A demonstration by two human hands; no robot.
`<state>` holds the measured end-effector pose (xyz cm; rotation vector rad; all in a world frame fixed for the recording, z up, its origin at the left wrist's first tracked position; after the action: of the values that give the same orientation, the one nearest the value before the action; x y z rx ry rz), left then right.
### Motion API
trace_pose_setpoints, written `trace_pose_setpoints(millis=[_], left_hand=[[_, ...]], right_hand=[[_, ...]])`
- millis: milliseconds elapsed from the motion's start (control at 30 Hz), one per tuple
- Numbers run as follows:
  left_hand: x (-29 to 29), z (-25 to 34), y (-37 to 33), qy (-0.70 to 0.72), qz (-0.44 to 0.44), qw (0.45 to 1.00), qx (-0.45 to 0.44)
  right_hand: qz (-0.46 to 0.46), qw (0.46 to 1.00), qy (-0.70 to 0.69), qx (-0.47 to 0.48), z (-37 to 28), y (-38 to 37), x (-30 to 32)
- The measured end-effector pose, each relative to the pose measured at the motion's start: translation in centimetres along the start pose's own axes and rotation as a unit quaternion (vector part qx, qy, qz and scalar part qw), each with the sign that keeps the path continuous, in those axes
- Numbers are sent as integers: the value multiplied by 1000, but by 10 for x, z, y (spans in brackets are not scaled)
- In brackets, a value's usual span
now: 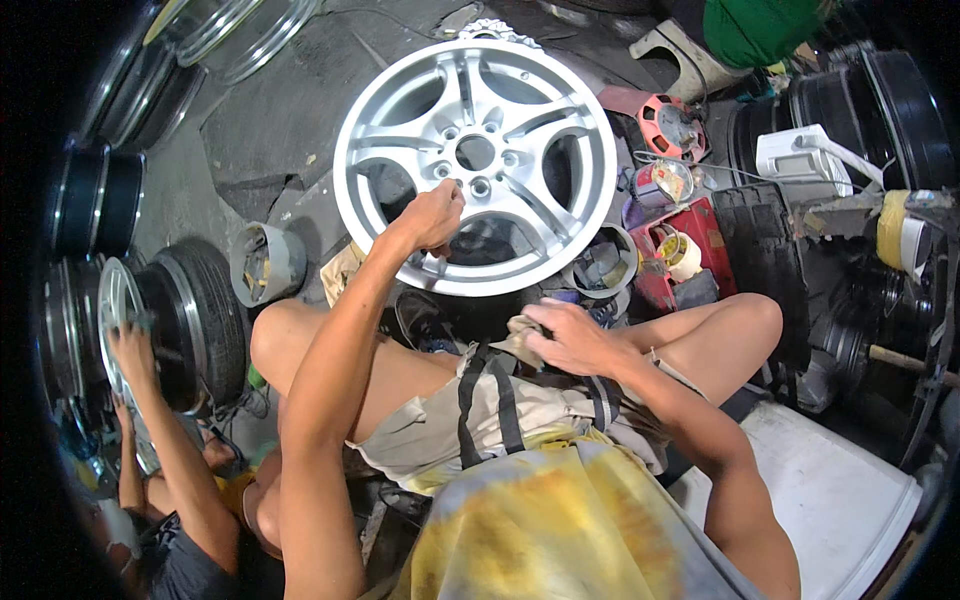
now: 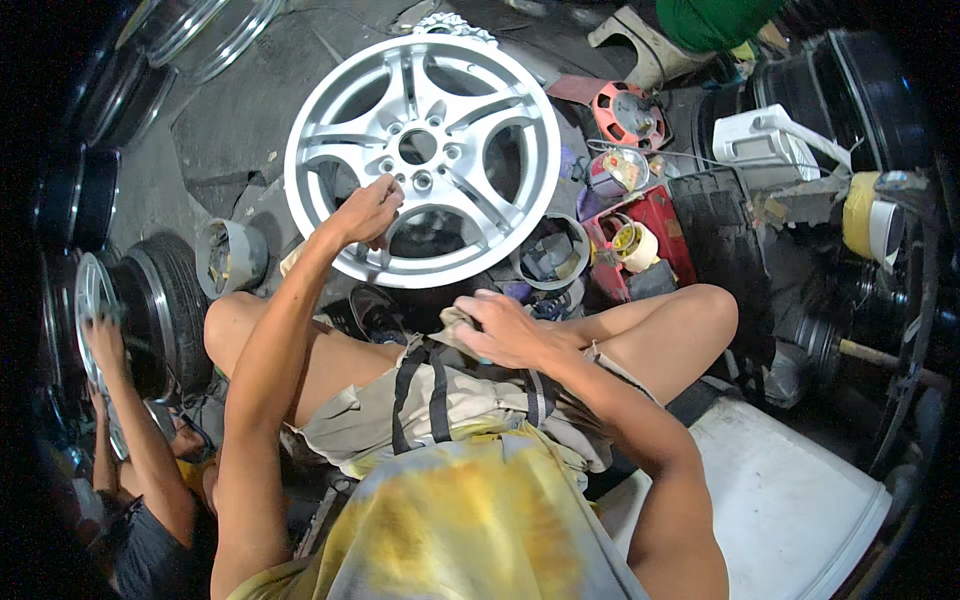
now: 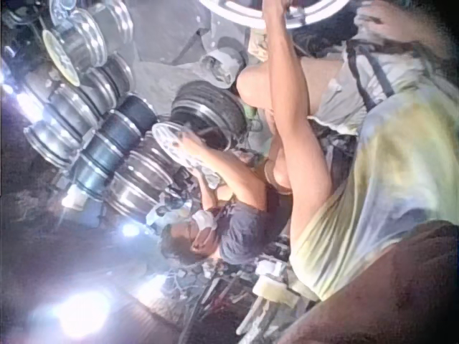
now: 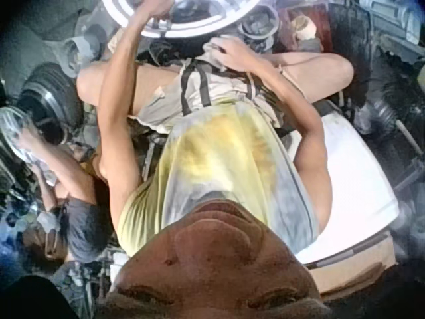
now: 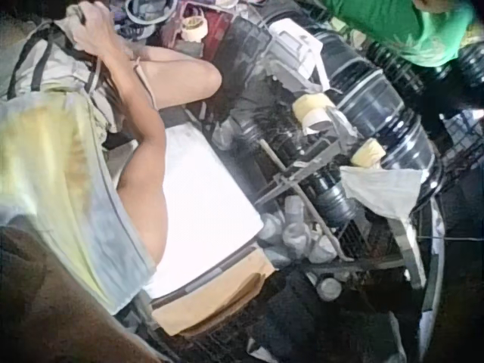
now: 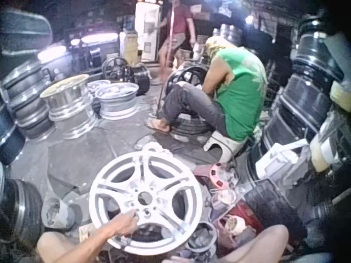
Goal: The person sits on the floor and scrubs a silver car rim with a cloth. They wipe the spokes and the central hub area repeatedly, occasionally reaching for a container of supplies. The person continues to clean the rim surface with a cloth.
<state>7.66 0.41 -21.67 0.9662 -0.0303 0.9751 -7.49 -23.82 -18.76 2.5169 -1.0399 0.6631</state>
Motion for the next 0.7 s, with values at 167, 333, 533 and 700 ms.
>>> trace_pose_setpoints(millis=[167,333,533,700], left_hand=[[-24,22,-4,-333,180,908,-180],[-58,32,-37,-496,251,803,-216],[-72,48,-47,-576,217,753,-230],[-56,62,-39,-449,111,831,-309]], right_hand=[[118,992,-12,-50,21,26,30],[126,989,-17,-73,31,28,25],[57,996,-41,-53,31,37,2],[49,993,-15,-106,63,51,6]])
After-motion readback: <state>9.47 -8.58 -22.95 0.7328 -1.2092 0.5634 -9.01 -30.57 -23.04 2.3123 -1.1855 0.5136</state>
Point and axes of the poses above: each hand's wrist, its own y-axis away from the middle knuckle, its own x-axis out of the back of the hand, z = x × y, the point moved 1 cm from there along -y, towards the middle knuckle, and after that the axes turned 8 degrees about x, right-handed, at the moved point
